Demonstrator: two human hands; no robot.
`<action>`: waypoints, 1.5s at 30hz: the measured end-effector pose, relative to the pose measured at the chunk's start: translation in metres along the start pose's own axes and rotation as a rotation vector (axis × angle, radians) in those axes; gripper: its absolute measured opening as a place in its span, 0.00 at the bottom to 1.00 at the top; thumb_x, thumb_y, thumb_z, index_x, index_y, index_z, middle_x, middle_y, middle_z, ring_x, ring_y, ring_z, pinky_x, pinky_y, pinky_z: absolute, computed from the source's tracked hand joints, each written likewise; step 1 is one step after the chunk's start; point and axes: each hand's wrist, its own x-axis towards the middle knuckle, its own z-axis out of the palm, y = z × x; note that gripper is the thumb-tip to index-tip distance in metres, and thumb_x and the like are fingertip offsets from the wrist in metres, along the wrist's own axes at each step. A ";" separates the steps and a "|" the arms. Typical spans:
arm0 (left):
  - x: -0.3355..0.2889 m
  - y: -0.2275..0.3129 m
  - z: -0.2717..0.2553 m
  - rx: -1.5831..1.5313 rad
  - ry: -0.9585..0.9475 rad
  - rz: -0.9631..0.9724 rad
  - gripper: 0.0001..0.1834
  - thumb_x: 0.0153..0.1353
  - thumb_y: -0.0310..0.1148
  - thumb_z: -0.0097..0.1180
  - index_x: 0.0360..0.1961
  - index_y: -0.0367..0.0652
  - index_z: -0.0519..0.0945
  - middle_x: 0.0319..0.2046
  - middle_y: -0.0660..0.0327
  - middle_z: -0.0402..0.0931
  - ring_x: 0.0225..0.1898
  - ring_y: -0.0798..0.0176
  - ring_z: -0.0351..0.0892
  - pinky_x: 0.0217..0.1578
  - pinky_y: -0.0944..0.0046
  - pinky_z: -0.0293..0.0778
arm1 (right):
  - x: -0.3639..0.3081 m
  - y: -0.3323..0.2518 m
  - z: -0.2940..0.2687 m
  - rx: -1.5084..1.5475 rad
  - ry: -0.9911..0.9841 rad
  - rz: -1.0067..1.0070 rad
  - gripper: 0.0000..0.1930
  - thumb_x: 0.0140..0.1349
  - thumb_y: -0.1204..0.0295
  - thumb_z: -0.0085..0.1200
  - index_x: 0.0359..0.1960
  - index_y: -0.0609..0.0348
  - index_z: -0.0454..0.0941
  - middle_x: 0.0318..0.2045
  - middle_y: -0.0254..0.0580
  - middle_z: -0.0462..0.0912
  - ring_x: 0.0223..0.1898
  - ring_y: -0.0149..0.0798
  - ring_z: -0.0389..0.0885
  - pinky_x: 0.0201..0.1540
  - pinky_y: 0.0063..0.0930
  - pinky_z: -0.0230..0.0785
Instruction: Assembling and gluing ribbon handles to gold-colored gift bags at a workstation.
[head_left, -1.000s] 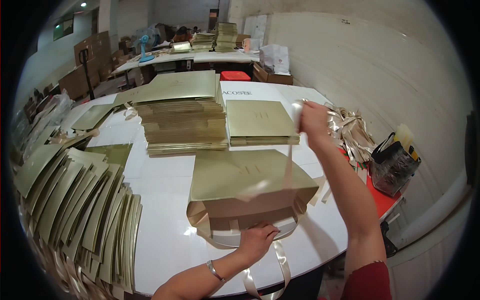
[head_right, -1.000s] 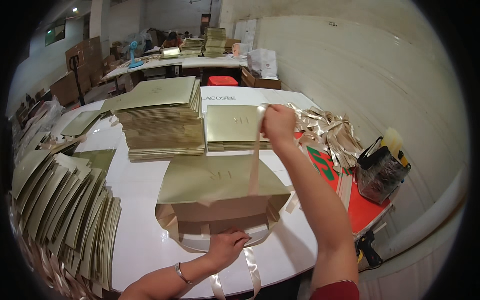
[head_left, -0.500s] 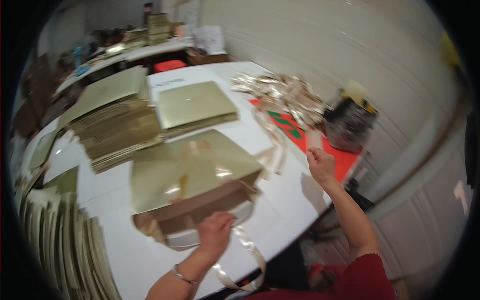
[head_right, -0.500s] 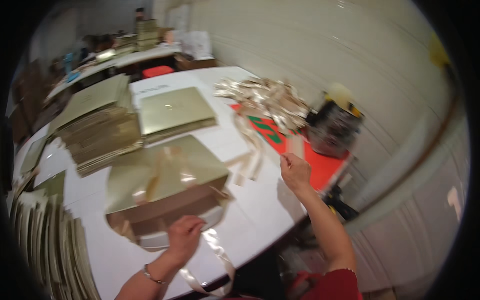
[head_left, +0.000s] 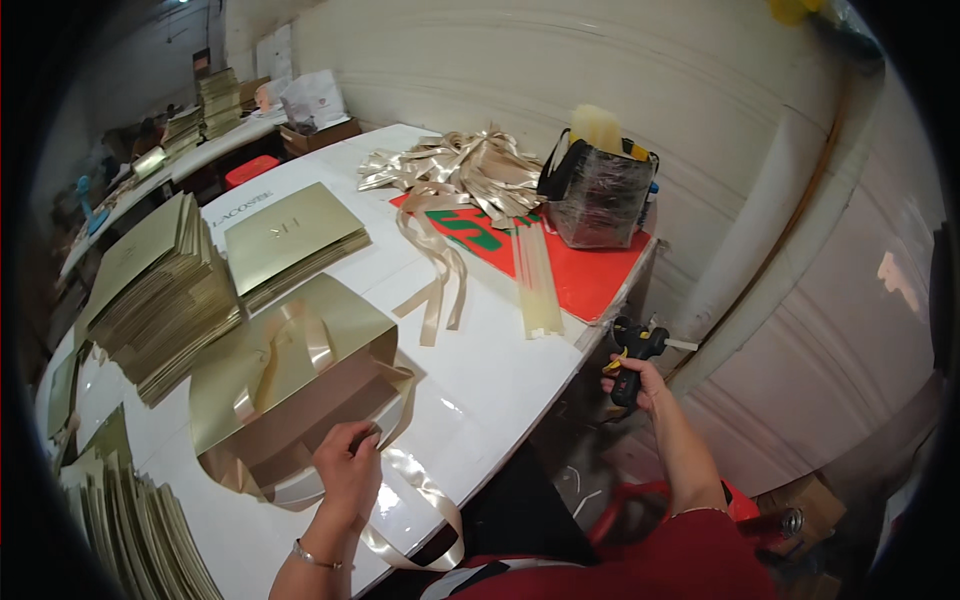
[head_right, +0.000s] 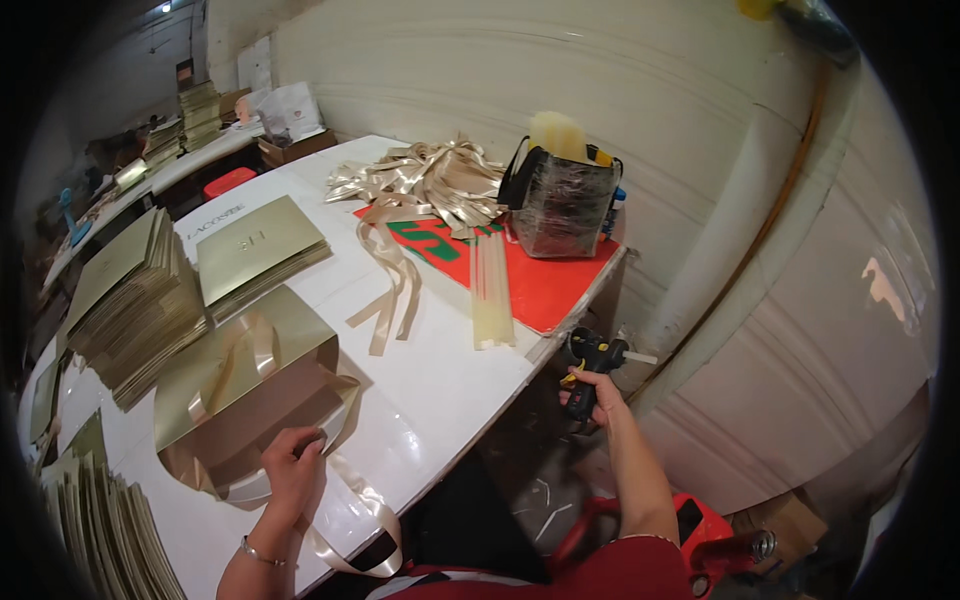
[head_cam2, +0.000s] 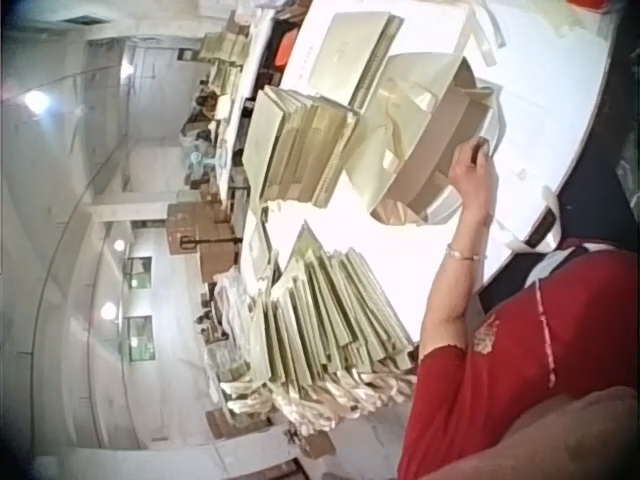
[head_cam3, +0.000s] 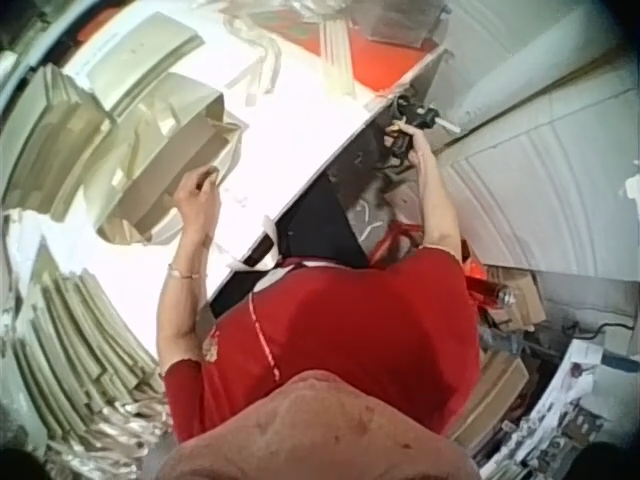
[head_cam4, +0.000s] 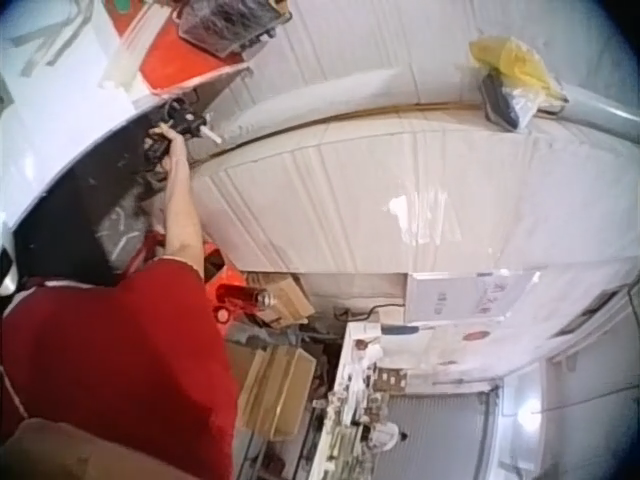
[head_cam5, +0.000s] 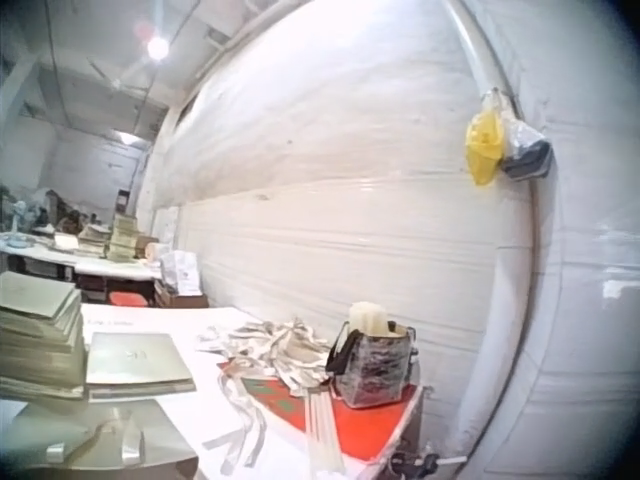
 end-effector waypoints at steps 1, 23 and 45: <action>-0.001 -0.003 -0.003 0.022 0.021 -0.006 0.08 0.48 0.21 0.58 0.31 0.35 0.81 0.28 0.55 0.79 0.29 0.61 0.78 0.32 0.67 0.73 | 0.008 0.017 0.008 0.222 -0.034 -0.083 0.17 0.52 0.73 0.55 0.44 0.61 0.70 0.35 0.48 0.77 0.32 0.46 0.80 0.36 0.36 0.76; 0.000 -0.008 -0.005 -0.602 0.005 -0.494 0.12 0.60 0.25 0.53 0.45 0.34 0.78 0.33 0.62 0.79 0.31 0.73 0.74 0.31 0.74 0.71 | -0.160 0.088 0.245 -0.575 -0.691 0.128 0.20 0.44 0.82 0.57 0.42 0.65 0.70 0.33 0.44 0.79 0.37 0.38 0.80 0.36 0.30 0.75; -0.005 -0.028 -0.109 0.713 -0.350 0.020 0.12 0.50 0.24 0.55 0.39 0.36 0.75 0.31 0.48 0.76 0.35 0.46 0.77 0.37 0.51 0.73 | -0.163 0.090 0.259 -0.783 -0.881 -0.028 0.19 0.45 0.78 0.60 0.42 0.63 0.73 0.37 0.40 0.79 0.40 0.31 0.77 0.47 0.28 0.69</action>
